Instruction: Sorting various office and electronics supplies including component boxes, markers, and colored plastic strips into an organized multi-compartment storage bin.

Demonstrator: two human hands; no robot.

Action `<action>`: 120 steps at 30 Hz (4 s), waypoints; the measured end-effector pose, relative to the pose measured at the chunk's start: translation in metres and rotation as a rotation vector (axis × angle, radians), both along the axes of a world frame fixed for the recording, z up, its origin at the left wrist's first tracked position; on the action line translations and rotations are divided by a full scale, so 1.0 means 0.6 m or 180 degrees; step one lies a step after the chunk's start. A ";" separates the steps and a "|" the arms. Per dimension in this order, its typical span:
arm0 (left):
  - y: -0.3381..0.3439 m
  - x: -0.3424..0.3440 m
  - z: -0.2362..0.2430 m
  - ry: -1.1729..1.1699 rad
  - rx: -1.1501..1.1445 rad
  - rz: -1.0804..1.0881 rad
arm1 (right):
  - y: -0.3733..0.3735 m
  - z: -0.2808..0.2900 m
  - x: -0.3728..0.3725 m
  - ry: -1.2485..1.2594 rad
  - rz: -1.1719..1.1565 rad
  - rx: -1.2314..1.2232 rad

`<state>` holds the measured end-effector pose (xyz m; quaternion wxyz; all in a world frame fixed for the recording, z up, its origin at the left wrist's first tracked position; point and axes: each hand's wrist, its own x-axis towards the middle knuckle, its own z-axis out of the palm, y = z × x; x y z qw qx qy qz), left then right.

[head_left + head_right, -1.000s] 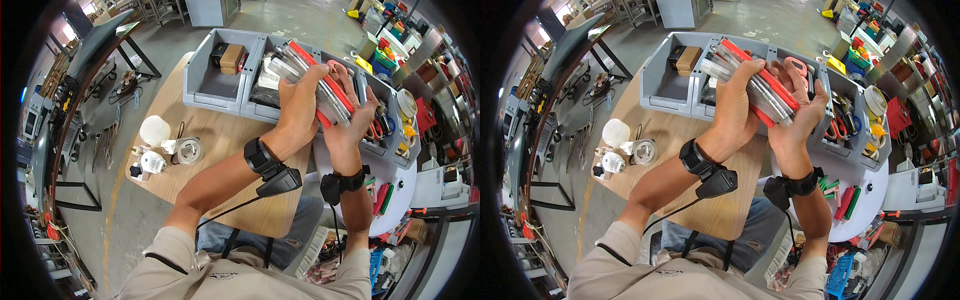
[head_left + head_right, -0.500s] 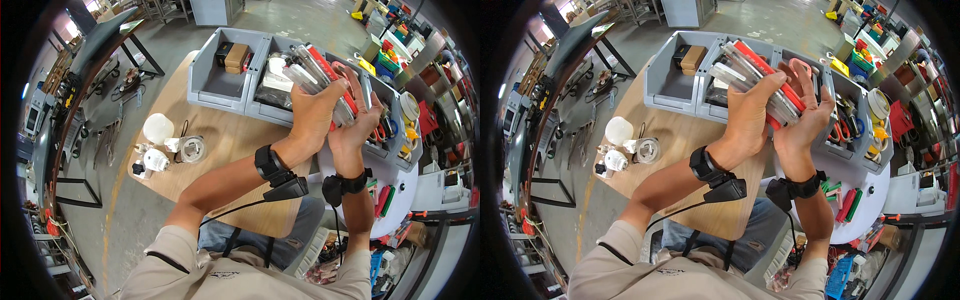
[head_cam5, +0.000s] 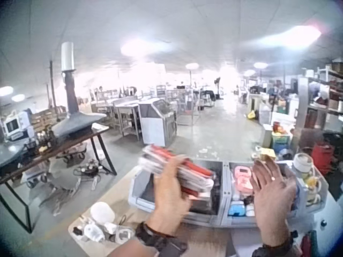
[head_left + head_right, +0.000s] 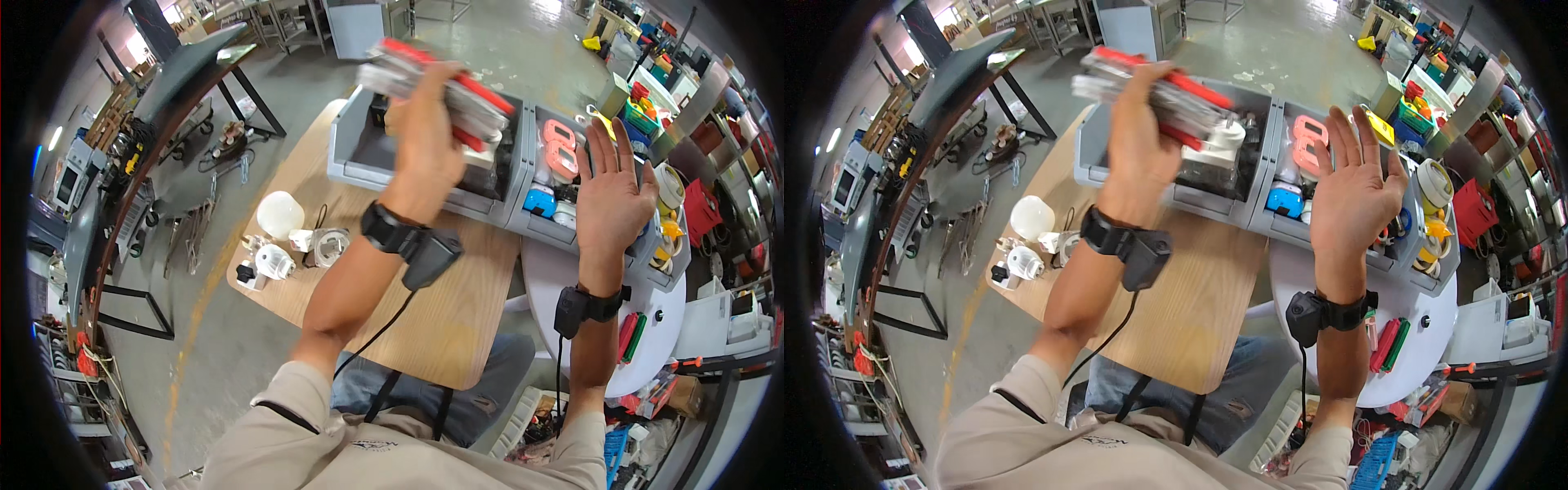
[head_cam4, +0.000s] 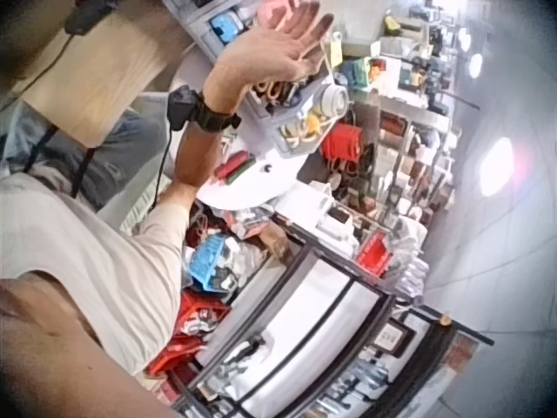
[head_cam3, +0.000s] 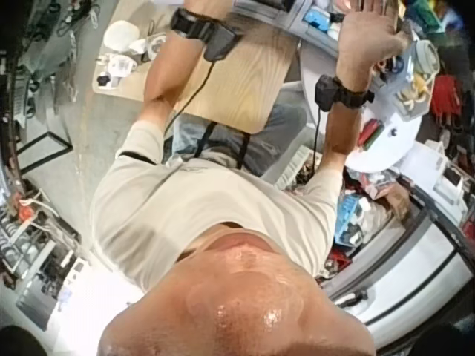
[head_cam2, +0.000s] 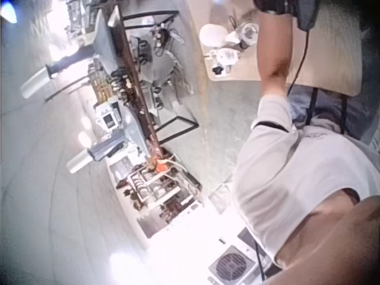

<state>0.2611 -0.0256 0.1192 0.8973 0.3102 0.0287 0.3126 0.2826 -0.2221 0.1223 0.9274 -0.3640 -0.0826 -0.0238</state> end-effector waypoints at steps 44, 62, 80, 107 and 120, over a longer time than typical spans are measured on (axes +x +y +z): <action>0.253 0.097 -0.163 0.3036 0.3279 -0.2099 | -0.015 -0.060 0.053 -0.0638 0.0466 -0.0923; 0.239 0.068 -0.157 0.2580 0.2827 -0.2276 | -0.011 -0.051 0.035 -0.1231 0.0565 -0.1195; 0.219 0.090 -0.215 0.2420 0.3005 -0.0339 | -0.011 -0.023 0.000 -0.1597 0.0411 -0.1547; 0.256 0.072 -0.219 0.2359 0.6034 -0.0419 | -0.004 0.003 -0.031 -0.1917 0.0022 -0.2100; 0.251 0.097 -0.251 0.2101 0.4485 -0.0349 | 0.007 -0.028 -0.016 -0.1917 -0.0123 -0.2344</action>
